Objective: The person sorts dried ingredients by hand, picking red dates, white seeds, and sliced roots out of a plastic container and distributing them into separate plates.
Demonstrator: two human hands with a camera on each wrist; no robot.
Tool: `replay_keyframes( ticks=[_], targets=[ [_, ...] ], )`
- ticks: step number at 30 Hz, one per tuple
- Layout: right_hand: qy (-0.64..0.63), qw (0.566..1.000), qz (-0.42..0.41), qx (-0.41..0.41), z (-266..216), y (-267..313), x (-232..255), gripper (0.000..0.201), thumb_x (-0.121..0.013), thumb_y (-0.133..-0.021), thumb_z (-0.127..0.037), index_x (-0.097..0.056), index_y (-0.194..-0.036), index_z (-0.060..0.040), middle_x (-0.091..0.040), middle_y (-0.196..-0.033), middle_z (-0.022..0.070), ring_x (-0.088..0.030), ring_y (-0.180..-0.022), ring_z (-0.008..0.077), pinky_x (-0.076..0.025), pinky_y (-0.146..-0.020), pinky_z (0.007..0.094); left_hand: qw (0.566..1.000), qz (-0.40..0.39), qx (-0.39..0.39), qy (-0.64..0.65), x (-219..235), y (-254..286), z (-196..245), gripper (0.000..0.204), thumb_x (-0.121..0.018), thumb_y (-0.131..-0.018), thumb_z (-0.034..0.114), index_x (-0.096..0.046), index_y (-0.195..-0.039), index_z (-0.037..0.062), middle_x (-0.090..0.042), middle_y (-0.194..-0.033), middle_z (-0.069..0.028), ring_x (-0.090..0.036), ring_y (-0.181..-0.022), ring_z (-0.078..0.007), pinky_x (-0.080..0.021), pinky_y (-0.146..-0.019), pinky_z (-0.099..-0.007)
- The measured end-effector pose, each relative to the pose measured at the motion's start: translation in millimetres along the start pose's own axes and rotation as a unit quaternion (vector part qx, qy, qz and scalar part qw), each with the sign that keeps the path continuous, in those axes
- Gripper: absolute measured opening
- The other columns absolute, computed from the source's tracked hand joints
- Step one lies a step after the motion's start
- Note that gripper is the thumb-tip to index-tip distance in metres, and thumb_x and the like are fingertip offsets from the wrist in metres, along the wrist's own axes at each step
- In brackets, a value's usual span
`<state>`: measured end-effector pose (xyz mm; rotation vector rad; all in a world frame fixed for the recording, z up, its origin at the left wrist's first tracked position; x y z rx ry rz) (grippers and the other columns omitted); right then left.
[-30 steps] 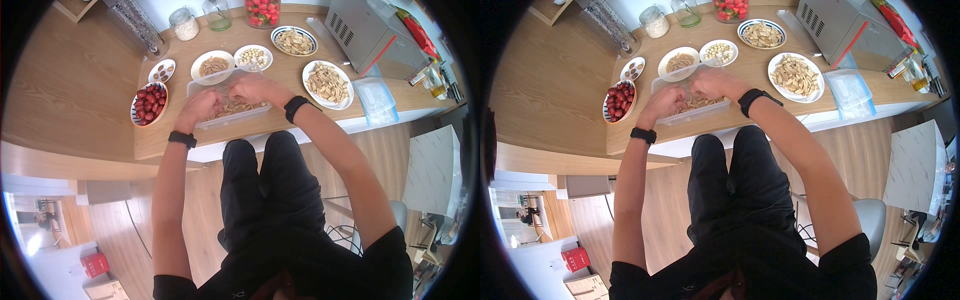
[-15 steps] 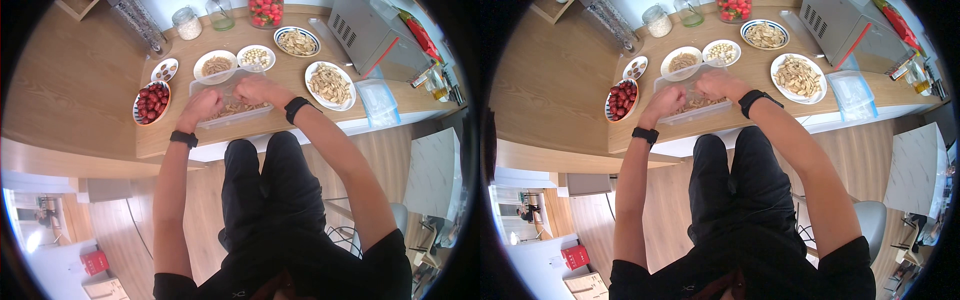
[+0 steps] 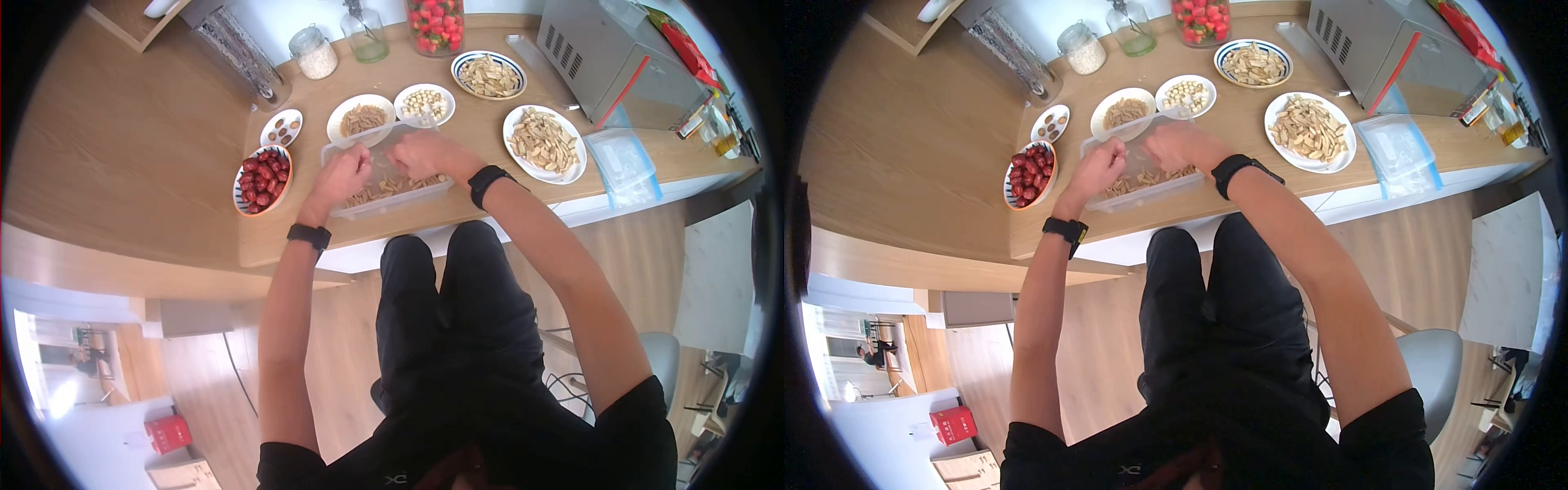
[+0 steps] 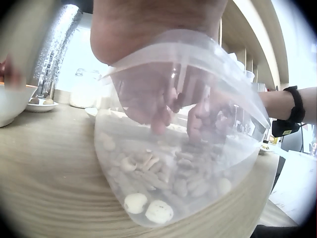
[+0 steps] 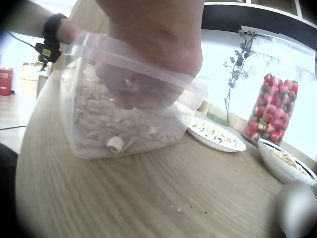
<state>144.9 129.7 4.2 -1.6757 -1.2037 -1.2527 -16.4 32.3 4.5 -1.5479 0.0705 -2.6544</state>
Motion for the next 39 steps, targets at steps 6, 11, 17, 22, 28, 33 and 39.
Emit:
replay_keyframes(
  ticks=[6,11,17,22,28,33,39],
  targets=[
    [0.042,0.998,0.027,0.036,3,-2,-4,0.012,-0.063,-0.073,-0.015,-0.070,-0.078,-0.0079,-0.069,-0.082,0.0165,-0.067,-0.078,0.0375,-0.054,-0.067,0.0475,0.998,0.060,-0.020,0.025,25,-11,5,0.017,-0.050,-0.090,0.015,-0.052,-0.097,0.0002,-0.063,-0.081,-0.0227,-0.064,-0.078,-0.0388,-0.048,-0.070,-0.0457],
    [0.029,0.999,0.026,0.002,2,3,-3,0.012,-0.065,-0.070,-0.014,-0.070,-0.080,-0.0088,-0.069,-0.081,0.0157,-0.067,-0.077,0.0363,-0.054,-0.067,0.0475,0.998,0.063,0.011,0.003,70,-41,-2,0.022,-0.052,-0.093,0.018,-0.055,-0.098,-0.0028,-0.067,-0.086,-0.0222,-0.067,-0.081,-0.0352,-0.050,-0.072,-0.0430],
    [0.001,0.999,0.027,0.024,-2,9,4,0.015,-0.066,-0.069,-0.014,-0.070,-0.083,-0.0101,-0.069,-0.080,0.0148,-0.067,-0.077,0.0355,-0.053,-0.065,0.0480,0.992,0.095,0.048,-0.067,72,-83,-27,0.026,-0.058,-0.093,0.022,-0.057,-0.100,-0.0033,-0.068,-0.087,-0.0239,-0.068,-0.088,-0.0370,-0.051,-0.074,-0.0425],
    [-0.001,0.998,0.042,0.043,1,5,-1,0.014,-0.066,-0.068,-0.013,-0.069,-0.082,-0.0108,-0.068,-0.078,0.0140,-0.067,-0.075,0.0349,-0.052,-0.063,0.0479,0.991,0.103,-0.038,-0.078,59,-58,14,0.020,-0.060,-0.091,0.019,-0.058,-0.095,0.0000,-0.066,-0.087,-0.0219,-0.067,-0.085,-0.0364,-0.051,-0.073,-0.0423],
    [-0.003,0.999,0.035,0.039,3,5,-1,0.011,-0.067,-0.067,-0.013,-0.067,-0.077,-0.0127,-0.067,-0.074,0.0115,-0.066,-0.072,0.0335,-0.051,-0.060,0.0461,0.984,-0.109,-0.082,-0.112,28,4,17,0.012,-0.065,-0.079,0.013,-0.062,-0.089,0.0055,-0.063,-0.081,-0.0163,-0.064,-0.078,-0.0334,-0.048,-0.071,-0.0433],
    [-0.028,0.997,0.058,0.044,1,5,1,0.010,-0.069,-0.065,-0.011,-0.066,-0.074,-0.0121,-0.067,-0.074,0.0099,-0.066,-0.075,0.0325,-0.051,-0.065,0.0448,0.955,-0.090,-0.129,-0.250,5,22,14,0.015,-0.066,-0.076,0.013,-0.067,-0.091,0.0110,-0.066,-0.083,-0.0132,-0.065,-0.083,-0.0322,-0.045,-0.079,-0.0442],
    [-0.011,0.995,0.066,0.067,5,0,-10,0.021,-0.066,-0.075,-0.013,-0.067,-0.096,-0.0153,-0.066,-0.095,0.0076,-0.065,-0.091,0.0307,-0.051,-0.072,0.0463,0.968,-0.096,-0.068,-0.222,5,16,19,0.007,-0.064,-0.077,0.015,-0.066,-0.080,0.0097,-0.067,-0.080,-0.0144,-0.065,-0.081,-0.0344,-0.046,-0.071,-0.0475]
  ],
)
Point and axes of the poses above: each hand's wrist, its own y-axis away from the middle knuckle, its own x-axis out of the back of the hand, z = x × y, the point moved 3 cm from there along -y, towards the middle knuckle
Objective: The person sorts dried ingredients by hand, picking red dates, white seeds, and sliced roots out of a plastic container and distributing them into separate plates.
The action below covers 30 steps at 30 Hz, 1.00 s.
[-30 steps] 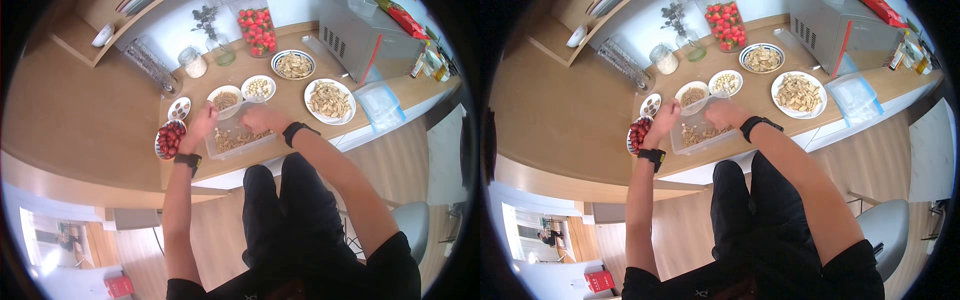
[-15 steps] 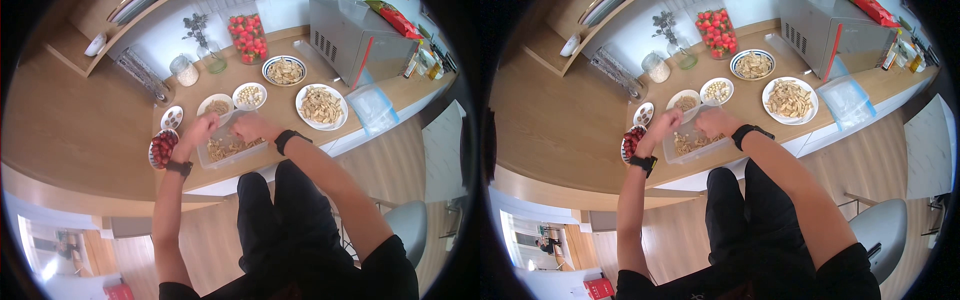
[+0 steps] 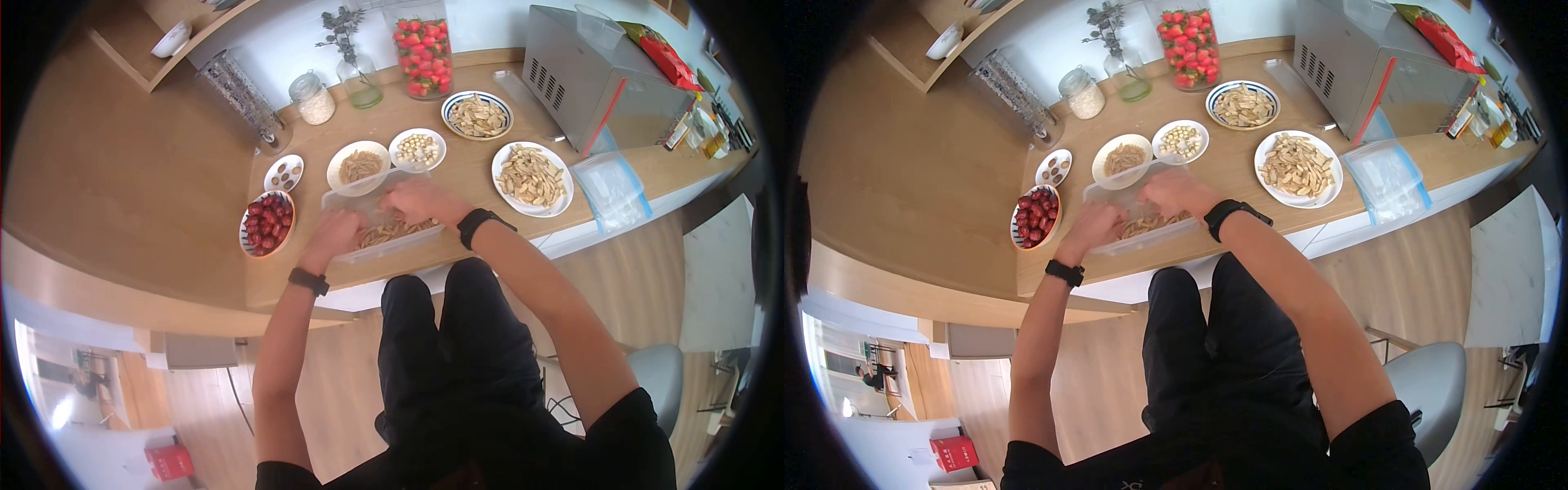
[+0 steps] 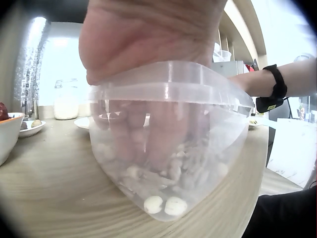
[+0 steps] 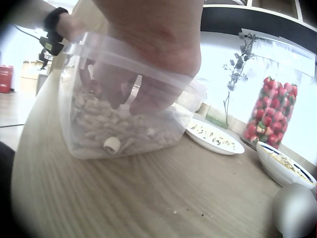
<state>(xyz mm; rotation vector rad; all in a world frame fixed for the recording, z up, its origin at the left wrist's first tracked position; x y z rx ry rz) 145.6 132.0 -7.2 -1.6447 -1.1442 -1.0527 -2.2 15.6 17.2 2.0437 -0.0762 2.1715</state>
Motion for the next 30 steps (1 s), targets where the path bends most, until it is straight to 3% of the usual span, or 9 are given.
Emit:
replay_keyframes(
  ticks=[1,4,10,16,18,22,24,28,30],
  targets=[
    [0.002,1.000,-0.003,0.003,0,0,-1,0.021,-0.066,-0.075,-0.013,-0.067,-0.096,-0.0153,-0.066,-0.095,0.0076,-0.065,-0.091,0.0307,-0.051,-0.072,0.0463,0.999,-0.031,0.022,0.008,5,0,5,0.011,-0.065,-0.077,0.018,-0.069,-0.079,0.0083,-0.067,-0.081,-0.0176,-0.065,-0.083,-0.0352,-0.048,-0.070,-0.0480],
    [0.010,1.000,-0.024,0.011,-4,2,3,0.029,-0.067,-0.078,-0.016,-0.066,-0.107,-0.0152,-0.065,-0.108,0.0058,-0.063,-0.099,0.0300,-0.052,-0.078,0.0456,0.999,0.004,0.021,0.035,-4,-3,3,0.011,-0.064,-0.077,0.016,-0.068,-0.078,0.0063,-0.066,-0.081,-0.0192,-0.064,-0.081,-0.0374,-0.049,-0.067,-0.0495],
    [0.035,0.988,-0.034,0.149,-4,0,-4,0.027,-0.066,-0.080,-0.014,-0.068,-0.107,-0.0130,-0.064,-0.118,0.0033,-0.061,-0.104,0.0307,-0.051,-0.084,0.0442,0.998,0.046,0.014,0.046,-6,2,1,0.008,-0.066,-0.079,0.014,-0.065,-0.084,0.0082,-0.067,-0.081,-0.0149,-0.064,-0.081,-0.0362,-0.048,-0.068,-0.0473],
    [0.008,0.990,-0.104,0.094,-6,0,3,0.014,-0.066,-0.076,-0.011,-0.068,-0.090,-0.0111,-0.067,-0.099,0.0056,-0.063,-0.096,0.0295,-0.051,-0.077,0.0427,0.995,0.069,0.008,0.071,-10,2,0,0.009,-0.067,-0.076,0.015,-0.065,-0.082,0.0082,-0.067,-0.082,-0.0153,-0.065,-0.084,-0.0347,-0.050,-0.069,-0.0475],
    [0.025,0.993,-0.077,0.083,-4,-1,1,0.008,-0.067,-0.069,-0.009,-0.063,-0.076,-0.0113,-0.067,-0.080,0.0064,-0.064,-0.079,0.0323,-0.048,-0.066,0.0432,0.996,0.057,0.006,0.065,-14,0,-3,0.011,-0.068,-0.077,0.016,-0.065,-0.083,0.0083,-0.067,-0.082,-0.0151,-0.065,-0.084,-0.0345,-0.049,-0.070,-0.0472],
    [0.024,0.994,-0.091,0.060,-7,-1,3,0.009,-0.067,-0.069,-0.008,-0.061,-0.076,-0.0090,-0.066,-0.076,0.0084,-0.063,-0.076,0.0321,-0.048,-0.064,0.0432,0.999,0.007,0.008,0.030,-17,-3,-6,0.016,-0.070,-0.079,0.021,-0.065,-0.089,0.0096,-0.067,-0.093,-0.0125,-0.064,-0.090,-0.0327,-0.049,-0.074,-0.0462],
    [-0.063,0.995,-0.075,-0.006,-10,-1,12,0.009,-0.065,-0.071,-0.007,-0.061,-0.080,-0.0071,-0.066,-0.077,0.0103,-0.063,-0.076,0.0330,-0.048,-0.064,0.0434,0.999,0.032,0.012,0.035,-16,1,-3,0.021,-0.071,-0.078,0.020,-0.065,-0.095,0.0097,-0.065,-0.102,-0.0102,-0.062,-0.097,-0.0308,-0.049,-0.078,-0.0448],
    [-0.106,0.993,-0.042,-0.032,-17,-1,27,0.013,-0.061,-0.073,-0.004,-0.063,-0.086,-0.0058,-0.067,-0.077,0.0114,-0.064,-0.074,0.0310,-0.049,-0.066,0.0407,0.997,0.058,-0.024,0.052,-3,6,5,0.034,-0.073,-0.076,0.023,-0.066,-0.107,0.0110,-0.059,-0.121,-0.0039,-0.057,-0.112,-0.0261,-0.047,-0.087,-0.0415],
    [-0.163,0.985,-0.017,-0.050,-8,-3,24,0.018,-0.059,-0.075,-0.002,-0.066,-0.092,-0.0052,-0.068,-0.079,0.0115,-0.065,-0.073,0.0262,-0.051,-0.067,0.0363,0.996,0.065,-0.030,0.056,-10,3,1,0.034,-0.074,-0.076,0.025,-0.067,-0.106,0.0124,-0.061,-0.116,-0.0050,-0.059,-0.108,-0.0269,-0.048,-0.087,-0.0430]
  ],
)
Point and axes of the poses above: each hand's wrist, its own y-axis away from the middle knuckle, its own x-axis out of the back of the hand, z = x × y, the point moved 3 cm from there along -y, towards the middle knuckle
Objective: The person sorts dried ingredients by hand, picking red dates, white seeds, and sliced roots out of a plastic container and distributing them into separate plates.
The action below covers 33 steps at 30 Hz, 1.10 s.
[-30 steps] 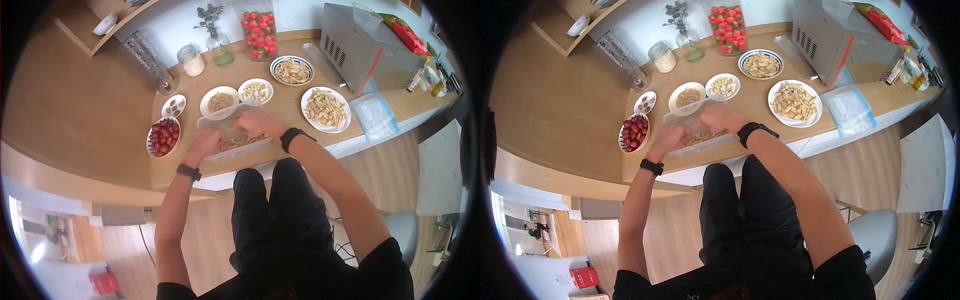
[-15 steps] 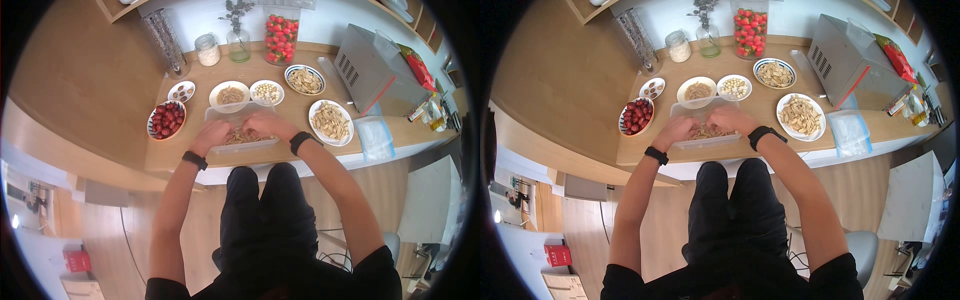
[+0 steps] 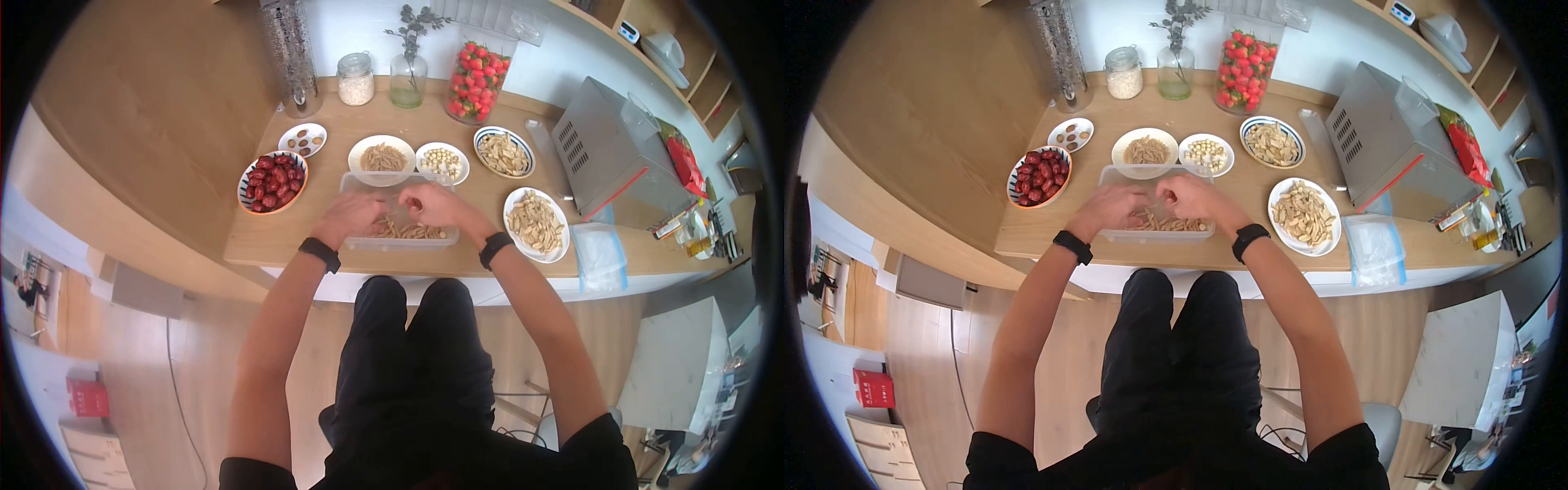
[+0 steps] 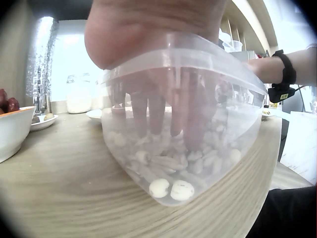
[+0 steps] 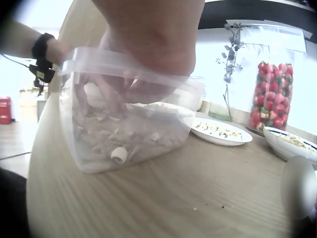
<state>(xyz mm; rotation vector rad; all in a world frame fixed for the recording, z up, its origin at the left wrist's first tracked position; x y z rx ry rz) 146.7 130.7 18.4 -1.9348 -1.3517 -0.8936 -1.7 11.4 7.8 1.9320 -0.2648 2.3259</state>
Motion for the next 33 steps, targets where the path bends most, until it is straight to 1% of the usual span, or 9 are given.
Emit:
replay_keyframes(
  ticks=[4,6,10,12,16,21,28,32,33],
  targets=[
    [-0.092,0.995,0.032,0.029,12,-16,2,0.018,-0.059,-0.079,-0.003,-0.066,-0.096,-0.0043,-0.068,-0.080,0.0116,-0.065,-0.072,0.0216,-0.051,-0.068,0.0336,1.000,-0.015,0.012,0.020,-9,-2,-7,0.033,-0.076,-0.074,0.027,-0.070,-0.105,0.0145,-0.064,-0.107,-0.0061,-0.061,-0.105,-0.0274,-0.048,-0.088,-0.0438],
    [-0.112,0.989,0.091,0.011,12,-32,14,0.014,-0.058,-0.086,-0.004,-0.064,-0.098,-0.0030,-0.067,-0.079,0.0049,-0.062,-0.073,0.0125,-0.050,-0.067,0.0280,0.999,-0.027,0.024,0.022,-8,0,-9,0.036,-0.076,-0.076,0.026,-0.068,-0.109,0.0146,-0.063,-0.113,-0.0047,-0.059,-0.109,-0.0264,-0.047,-0.089,-0.0427],
    [-0.108,0.982,0.151,-0.016,11,-73,39,0.013,-0.059,-0.087,-0.006,-0.064,-0.098,-0.0013,-0.068,-0.083,0.0067,-0.063,-0.073,0.0137,-0.051,-0.068,0.0281,0.998,-0.048,0.042,0.024,-10,1,-8,0.039,-0.075,-0.077,0.025,-0.067,-0.113,0.0151,-0.061,-0.119,-0.0033,-0.058,-0.113,-0.0253,-0.046,-0.091,-0.0414],
    [-0.063,0.974,0.218,0.006,16,-94,44,0.011,-0.059,-0.085,-0.006,-0.066,-0.094,-0.0044,-0.069,-0.079,0.0098,-0.066,-0.072,0.0211,-0.053,-0.070,0.0324,0.999,-0.015,0.029,0.016,-13,1,-9,0.035,-0.075,-0.075,0.024,-0.069,-0.108,0.0147,-0.065,-0.112,-0.0054,-0.061,-0.106,-0.0263,-0.049,-0.087,-0.0420],
    [-0.047,0.979,0.196,0.001,-8,-84,52,0.011,-0.059,-0.085,-0.007,-0.066,-0.094,-0.0049,-0.069,-0.080,0.0120,-0.068,-0.075,0.0225,-0.053,-0.070,0.0334,1.000,0.008,0.022,0.016,-18,-2,-12,0.029,-0.075,-0.073,0.023,-0.073,-0.100,0.0142,-0.069,-0.103,-0.0080,-0.065,-0.097,-0.0279,-0.052,-0.082,-0.0427],
    [0.114,0.988,-0.076,0.071,-15,-38,20,0.014,-0.062,-0.081,-0.011,-0.066,-0.093,-0.0065,-0.067,-0.080,0.0153,-0.066,-0.077,0.0298,-0.052,-0.071,0.0404,0.997,-0.051,0.044,0.024,-17,-3,-12,0.040,-0.076,-0.074,0.024,-0.068,-0.112,0.0140,-0.064,-0.116,-0.0037,-0.061,-0.108,-0.0266,-0.049,-0.087,-0.0425],
    [0.086,0.994,-0.064,0.035,8,-35,-36,0.013,-0.064,-0.079,-0.011,-0.068,-0.091,-0.0078,-0.067,-0.081,0.0158,-0.064,-0.075,0.0316,-0.050,-0.069,0.0414,0.999,-0.029,0.036,0.013,-11,-2,-10,0.041,-0.077,-0.073,0.023,-0.068,-0.112,0.0126,-0.065,-0.114,-0.0070,-0.062,-0.105,-0.0292,-0.049,-0.086,-0.0424],
    [0.152,0.984,-0.088,-0.007,9,-40,-45,0.012,-0.066,-0.075,-0.013,-0.068,-0.084,-0.0059,-0.066,-0.075,0.0149,-0.063,-0.070,0.0316,-0.050,-0.064,0.0409,0.997,-0.054,0.049,-0.003,-16,-3,-14,0.040,-0.076,-0.074,0.024,-0.068,-0.111,0.0112,-0.066,-0.113,-0.0086,-0.063,-0.103,-0.0303,-0.050,-0.085,-0.0430],
    [0.157,0.981,-0.115,-0.012,11,-41,-45,0.011,-0.066,-0.075,-0.013,-0.068,-0.082,-0.0052,-0.066,-0.074,0.0148,-0.063,-0.069,0.0319,-0.049,-0.063,0.0406,0.999,-0.018,0.041,-0.003,-17,-2,-14,0.032,-0.077,-0.072,0.025,-0.069,-0.098,0.0078,-0.068,-0.102,-0.0107,-0.065,-0.096,-0.0308,-0.051,-0.082,-0.0434]
  ],
)
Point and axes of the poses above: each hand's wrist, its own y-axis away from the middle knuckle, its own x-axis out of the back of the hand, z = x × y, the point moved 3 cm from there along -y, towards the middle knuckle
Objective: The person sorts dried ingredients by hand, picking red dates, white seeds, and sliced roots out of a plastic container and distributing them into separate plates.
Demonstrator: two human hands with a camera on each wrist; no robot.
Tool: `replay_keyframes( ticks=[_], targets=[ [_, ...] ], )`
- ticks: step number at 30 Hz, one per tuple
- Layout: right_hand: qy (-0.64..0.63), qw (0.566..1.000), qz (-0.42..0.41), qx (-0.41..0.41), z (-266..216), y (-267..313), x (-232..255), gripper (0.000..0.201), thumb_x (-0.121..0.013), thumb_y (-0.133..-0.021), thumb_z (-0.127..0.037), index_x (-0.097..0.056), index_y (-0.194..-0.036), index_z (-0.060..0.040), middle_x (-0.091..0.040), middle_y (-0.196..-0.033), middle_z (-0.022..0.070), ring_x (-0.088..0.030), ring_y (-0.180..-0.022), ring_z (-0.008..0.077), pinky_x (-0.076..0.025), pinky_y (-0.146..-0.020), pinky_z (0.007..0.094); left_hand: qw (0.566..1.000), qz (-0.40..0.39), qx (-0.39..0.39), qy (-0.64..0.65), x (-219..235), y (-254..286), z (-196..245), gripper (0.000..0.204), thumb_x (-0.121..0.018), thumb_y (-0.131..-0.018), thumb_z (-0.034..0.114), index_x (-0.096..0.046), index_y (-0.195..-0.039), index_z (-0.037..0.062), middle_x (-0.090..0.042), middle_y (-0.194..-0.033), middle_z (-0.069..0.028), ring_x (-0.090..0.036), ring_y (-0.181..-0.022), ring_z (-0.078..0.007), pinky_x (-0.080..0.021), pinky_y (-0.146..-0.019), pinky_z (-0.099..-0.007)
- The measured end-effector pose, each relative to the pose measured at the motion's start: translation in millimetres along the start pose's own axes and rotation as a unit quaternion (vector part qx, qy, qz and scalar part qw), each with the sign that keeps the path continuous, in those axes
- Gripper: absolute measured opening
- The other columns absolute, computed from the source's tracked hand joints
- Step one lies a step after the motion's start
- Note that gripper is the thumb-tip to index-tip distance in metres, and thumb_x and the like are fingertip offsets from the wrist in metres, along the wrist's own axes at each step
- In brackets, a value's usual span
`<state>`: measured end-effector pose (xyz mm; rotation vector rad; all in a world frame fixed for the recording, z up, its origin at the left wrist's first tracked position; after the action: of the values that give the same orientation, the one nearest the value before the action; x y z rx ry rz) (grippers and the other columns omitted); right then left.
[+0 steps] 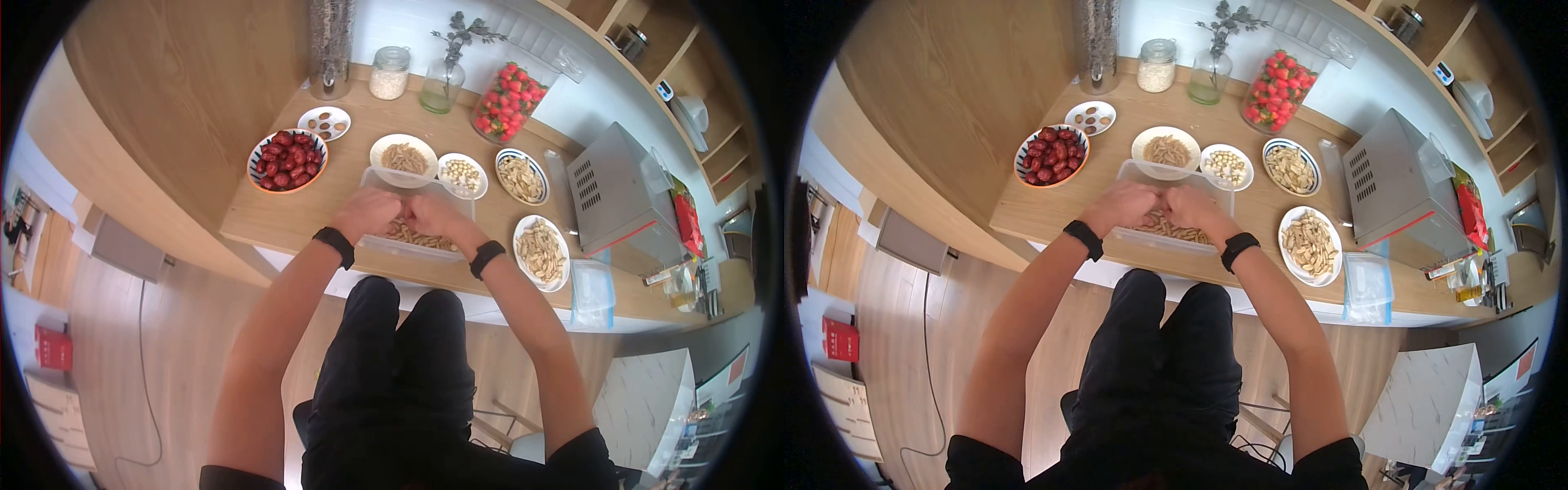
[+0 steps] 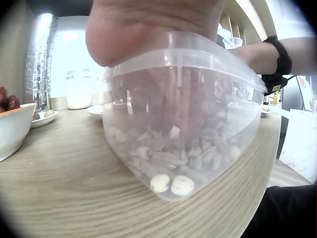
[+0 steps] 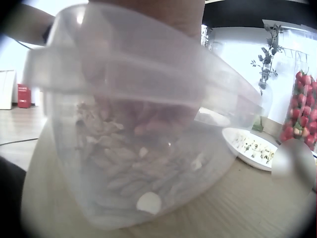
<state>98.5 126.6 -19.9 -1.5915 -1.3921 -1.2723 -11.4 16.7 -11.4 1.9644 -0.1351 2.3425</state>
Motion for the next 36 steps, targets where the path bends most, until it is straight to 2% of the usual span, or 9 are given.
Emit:
replay_keyframes(
  ticks=[4,6,11,12,14,17,21,24,36],
  targets=[
    [0.076,0.997,0.000,0.021,-8,2,32,0.009,-0.064,-0.075,-0.009,-0.068,-0.081,-0.0036,-0.066,-0.075,0.0160,-0.063,-0.066,0.0304,-0.050,-0.062,0.0388,1.000,0.031,-0.002,0.000,-2,-3,-2,0.027,-0.078,-0.071,0.026,-0.071,-0.081,0.0028,-0.071,-0.086,-0.0153,-0.068,-0.086,-0.0324,-0.052,-0.077,-0.0437],
    [-0.068,0.993,0.096,0.025,-2,-3,60,0.008,-0.064,-0.077,-0.007,-0.067,-0.083,-0.0022,-0.067,-0.076,0.0149,-0.065,-0.067,0.0256,-0.051,-0.064,0.0362,0.999,0.043,-0.002,-0.004,-4,-1,-3,0.027,-0.078,-0.071,0.027,-0.071,-0.080,0.0024,-0.070,-0.085,-0.0158,-0.068,-0.085,-0.0327,-0.052,-0.077,-0.0437],
    [-0.155,0.955,0.252,0.021,25,-39,98,0.009,-0.065,-0.079,-0.011,-0.067,-0.085,-0.0044,-0.066,-0.076,0.0171,-0.066,-0.071,0.0296,-0.051,-0.067,0.0396,0.998,0.066,-0.011,-0.003,1,-2,0,0.027,-0.077,-0.071,0.027,-0.071,-0.080,0.0021,-0.070,-0.084,-0.0164,-0.068,-0.085,-0.0329,-0.052,-0.077,-0.0436],
    [-0.154,0.944,0.292,0.014,27,-42,100,0.009,-0.064,-0.080,-0.011,-0.066,-0.086,-0.0042,-0.066,-0.075,0.0167,-0.065,-0.071,0.0295,-0.051,-0.067,0.0394,1.000,0.012,0.014,0.002,4,-3,1,0.028,-0.077,-0.072,0.027,-0.070,-0.084,0.0025,-0.069,-0.093,-0.0148,-0.066,-0.092,-0.0326,-0.051,-0.081,-0.0442],
    [-0.154,0.949,0.274,0.003,24,-42,98,0.008,-0.064,-0.081,-0.010,-0.065,-0.086,-0.0041,-0.066,-0.077,0.0162,-0.065,-0.071,0.0295,-0.050,-0.067,0.0393,0.998,-0.040,0.045,0.008,4,0,0,0.030,-0.076,-0.074,0.027,-0.068,-0.089,0.0028,-0.068,-0.102,-0.0132,-0.064,-0.098,-0.0322,-0.049,-0.085,-0.0449],
    [-0.139,0.967,0.212,0.012,6,-23,90,0.007,-0.062,-0.082,-0.008,-0.064,-0.088,-0.0040,-0.067,-0.079,0.0154,-0.065,-0.072,0.0292,-0.050,-0.068,0.0392,0.997,0.072,0.004,0.007,2,3,1,0.023,-0.076,-0.071,0.025,-0.071,-0.078,0.0037,-0.070,-0.084,-0.0160,-0.068,-0.085,-0.0321,-0.053,-0.075,-0.0436],
    [-0.091,0.993,0.034,0.062,-6,12,47,0.011,-0.065,-0.082,-0.010,-0.062,-0.091,-0.0058,-0.067,-0.086,0.0141,-0.065,-0.079,0.0298,-0.050,-0.071,0.0402,1.000,0.004,0.014,-0.005,0,-3,1,0.024,-0.075,-0.071,0.023,-0.069,-0.085,0.0041,-0.069,-0.093,-0.0146,-0.066,-0.091,-0.0319,-0.051,-0.079,-0.0436],
    [-0.118,0.990,-0.010,0.072,-8,30,10,0.015,-0.068,-0.082,-0.013,-0.061,-0.094,-0.0076,-0.066,-0.085,0.0107,-0.062,-0.077,0.0255,-0.049,-0.070,0.0373,1.000,-0.014,0.015,-0.007,1,-4,2,0.029,-0.076,-0.073,0.023,-0.068,-0.093,0.0041,-0.068,-0.100,-0.0129,-0.064,-0.097,-0.0320,-0.050,-0.082,-0.0439],
    [-0.187,0.977,0.068,0.082,-11,24,35,0.005,-0.064,-0.082,-0.006,-0.066,-0.087,-0.0045,-0.067,-0.080,0.0114,-0.064,-0.072,0.0226,-0.049,-0.065,0.0349,0.999,-0.020,0.018,-0.017,8,0,1,0.026,-0.076,-0.072,0.023,-0.068,-0.091,0.0057,-0.068,-0.096,-0.0127,-0.065,-0.090,-0.0330,-0.051,-0.077,-0.0453]
  ],
)
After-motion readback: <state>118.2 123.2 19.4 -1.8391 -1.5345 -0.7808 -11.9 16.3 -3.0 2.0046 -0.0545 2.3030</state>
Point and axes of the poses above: each hand's wrist, its own y-axis away from the middle knuckle, its own x-axis out of the back of the hand, z = x × y, the point moved 3 cm from there along -y, towards the middle knuckle
